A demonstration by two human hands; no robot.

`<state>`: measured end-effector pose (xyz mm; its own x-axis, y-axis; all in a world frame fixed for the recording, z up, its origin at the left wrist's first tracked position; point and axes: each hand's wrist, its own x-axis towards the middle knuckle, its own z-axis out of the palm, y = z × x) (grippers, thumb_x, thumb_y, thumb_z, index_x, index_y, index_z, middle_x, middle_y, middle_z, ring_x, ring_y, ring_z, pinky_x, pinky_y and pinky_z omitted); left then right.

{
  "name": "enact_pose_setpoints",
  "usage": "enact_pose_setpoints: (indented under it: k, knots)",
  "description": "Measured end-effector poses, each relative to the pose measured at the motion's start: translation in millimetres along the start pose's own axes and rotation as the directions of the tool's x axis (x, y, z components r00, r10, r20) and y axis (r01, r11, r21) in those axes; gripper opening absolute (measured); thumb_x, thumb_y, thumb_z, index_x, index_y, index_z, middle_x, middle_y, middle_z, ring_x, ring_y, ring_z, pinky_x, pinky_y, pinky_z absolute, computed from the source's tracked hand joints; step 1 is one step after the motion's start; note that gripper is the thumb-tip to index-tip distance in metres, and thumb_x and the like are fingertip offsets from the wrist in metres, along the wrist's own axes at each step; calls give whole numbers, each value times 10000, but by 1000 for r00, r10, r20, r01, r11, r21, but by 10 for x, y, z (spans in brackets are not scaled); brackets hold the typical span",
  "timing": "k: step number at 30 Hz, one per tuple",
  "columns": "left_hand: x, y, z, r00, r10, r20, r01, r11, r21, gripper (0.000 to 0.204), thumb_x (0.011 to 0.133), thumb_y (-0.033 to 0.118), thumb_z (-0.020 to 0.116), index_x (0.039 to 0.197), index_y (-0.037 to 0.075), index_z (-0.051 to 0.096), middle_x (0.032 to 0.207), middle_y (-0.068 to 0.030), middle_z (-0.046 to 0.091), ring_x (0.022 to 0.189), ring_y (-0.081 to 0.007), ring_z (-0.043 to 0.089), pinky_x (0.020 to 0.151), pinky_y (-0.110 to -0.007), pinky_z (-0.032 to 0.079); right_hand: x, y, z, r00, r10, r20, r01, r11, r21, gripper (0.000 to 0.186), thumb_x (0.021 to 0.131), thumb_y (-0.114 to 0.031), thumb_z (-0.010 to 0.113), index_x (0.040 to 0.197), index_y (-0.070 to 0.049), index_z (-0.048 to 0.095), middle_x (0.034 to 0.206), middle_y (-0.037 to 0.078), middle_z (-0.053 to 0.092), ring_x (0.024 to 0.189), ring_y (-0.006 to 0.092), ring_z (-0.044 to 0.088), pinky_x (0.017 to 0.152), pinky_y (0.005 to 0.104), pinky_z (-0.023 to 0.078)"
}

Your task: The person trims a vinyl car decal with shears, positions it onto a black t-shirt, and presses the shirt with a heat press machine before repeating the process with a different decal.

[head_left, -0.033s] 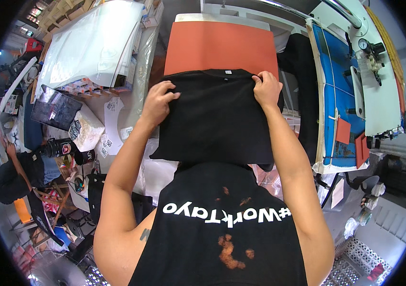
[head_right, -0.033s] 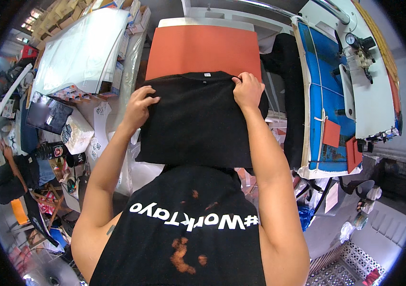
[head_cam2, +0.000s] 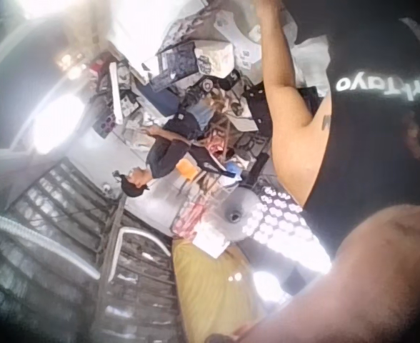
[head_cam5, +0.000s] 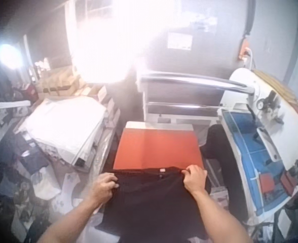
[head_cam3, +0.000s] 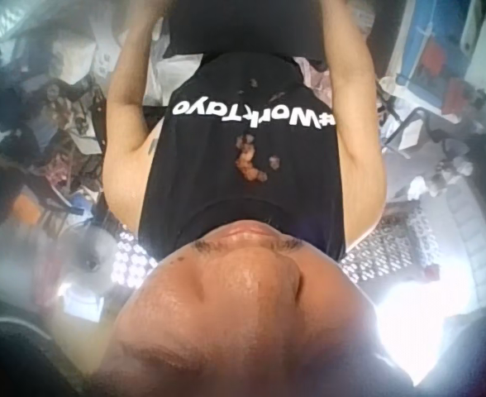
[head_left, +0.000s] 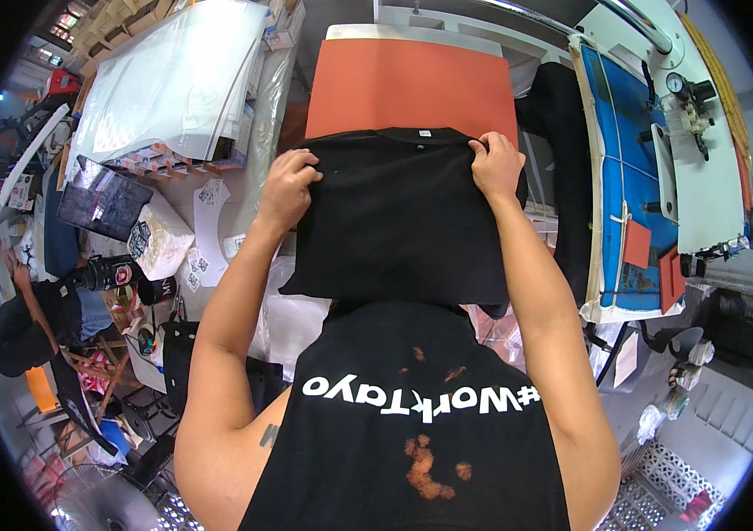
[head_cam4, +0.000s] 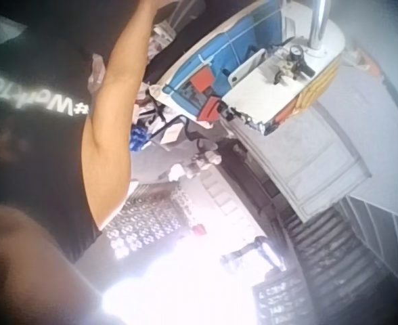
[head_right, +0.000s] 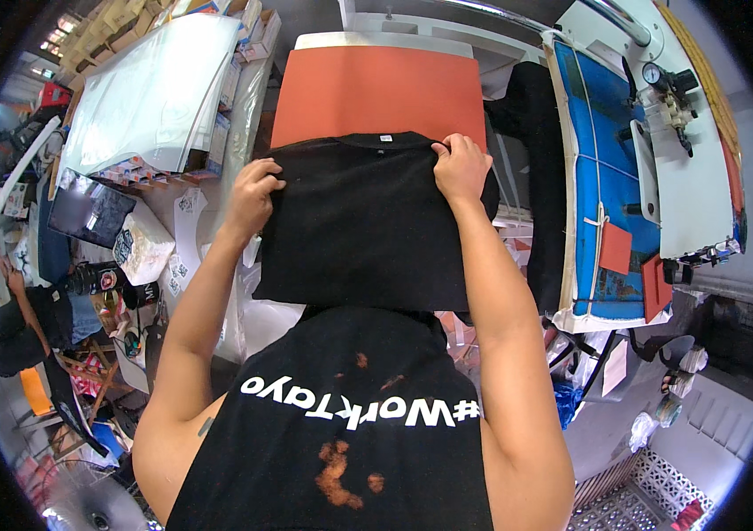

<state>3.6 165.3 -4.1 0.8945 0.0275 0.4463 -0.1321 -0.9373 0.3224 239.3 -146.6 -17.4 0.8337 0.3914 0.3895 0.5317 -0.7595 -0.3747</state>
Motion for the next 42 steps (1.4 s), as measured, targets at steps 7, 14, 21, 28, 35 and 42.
enact_pose_setpoints:
  k: [7,14,21,28,35,42]
  knots:
    - [0,281,-119,998,-39,51,35,995,94,414,723,-111,548,1064,90,669,1235,-114,562,1234,-338,517,1115,-569,324,-1,-29,-28,999,32,5,-32,999,14,227,891,-327,683,875,-105,637,890,46,671,933,273,634,817,442,399]
    - [98,422,-118,996,-86,-21,86,996,-4,239,739,-64,572,921,79,627,1169,-118,576,1196,-328,529,1131,-593,278,-17,0,-36,1000,17,-8,-17,999,27,225,887,-317,689,873,-98,643,882,52,671,940,277,633,823,445,400]
    - [49,50,146,977,-176,-117,164,981,-107,234,788,-10,658,1007,63,626,994,-70,672,975,-268,638,893,-417,445,-4,-3,-21,1000,19,-12,-18,998,64,236,883,-320,694,878,-87,653,895,69,676,949,294,635,840,458,401]
    - [246,406,139,919,-389,68,393,882,-260,354,799,-45,650,1134,61,605,938,-65,686,908,-253,644,864,-374,453,-129,-56,-186,999,37,-39,-32,991,127,180,846,-234,715,959,-98,678,998,89,659,1039,309,605,908,461,416]
    - [-902,-793,511,306,-942,134,637,98,-765,237,928,108,630,1133,-9,649,941,-72,680,778,-141,622,695,-284,505,-379,-1599,-1346,908,-417,-52,333,638,695,87,805,-115,698,876,-67,708,917,136,693,898,338,653,826,427,513]
    - [-2060,-1467,1167,385,-874,296,906,297,-302,357,924,104,622,1259,-17,641,1157,-119,704,1013,-191,668,896,-307,513,-672,-2595,-1272,688,-725,-21,353,309,883,228,863,-188,660,1041,-47,637,1077,188,631,1049,369,579,929,458,444]
